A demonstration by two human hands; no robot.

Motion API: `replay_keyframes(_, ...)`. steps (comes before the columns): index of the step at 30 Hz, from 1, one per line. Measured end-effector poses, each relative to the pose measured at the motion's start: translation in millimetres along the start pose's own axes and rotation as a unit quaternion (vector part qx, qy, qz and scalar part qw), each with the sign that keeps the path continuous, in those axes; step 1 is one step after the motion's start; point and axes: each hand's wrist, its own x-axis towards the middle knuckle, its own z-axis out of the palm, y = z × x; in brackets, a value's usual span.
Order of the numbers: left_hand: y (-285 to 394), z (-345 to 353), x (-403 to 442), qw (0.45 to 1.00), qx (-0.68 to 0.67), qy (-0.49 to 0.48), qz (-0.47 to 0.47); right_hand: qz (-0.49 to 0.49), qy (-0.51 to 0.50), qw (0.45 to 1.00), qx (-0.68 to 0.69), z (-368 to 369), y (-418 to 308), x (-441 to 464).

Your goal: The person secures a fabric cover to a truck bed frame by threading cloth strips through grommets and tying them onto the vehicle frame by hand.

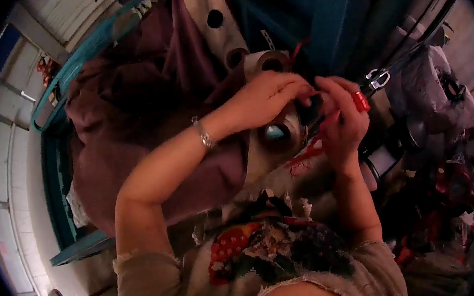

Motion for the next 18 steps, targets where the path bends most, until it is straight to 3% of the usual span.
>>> replay_keyframes(5,16,-9,-15,0.992,0.084,-0.017,-0.095,0.089,-0.108,0.989,0.05,18,11,-4)
replay_keyframes(7,17,-10,-19,0.987,0.156,0.019,-0.014,0.099,-0.101,0.989,0.05,25,12,-2)
replay_keyframes(9,6,-13,-24,0.975,0.221,0.032,-0.01,0.117,-0.088,0.988,0.056,30,9,-1)
replay_keyframes(11,-2,-16,-27,0.929,0.35,0.018,0.118,0.136,-0.074,0.986,0.063,36,10,0)
replay_keyframes(15,6,-13,-25,0.873,0.469,-0.002,0.132,0.204,-0.098,0.972,0.063,37,8,6)
replay_keyframes(16,5,-14,-23,0.875,0.467,-0.003,0.131,0.238,-0.114,0.962,0.074,36,5,9)
replay_keyframes(18,1,-20,-18,0.941,0.325,-0.04,0.086,0.284,-0.11,0.945,0.122,35,-3,10)
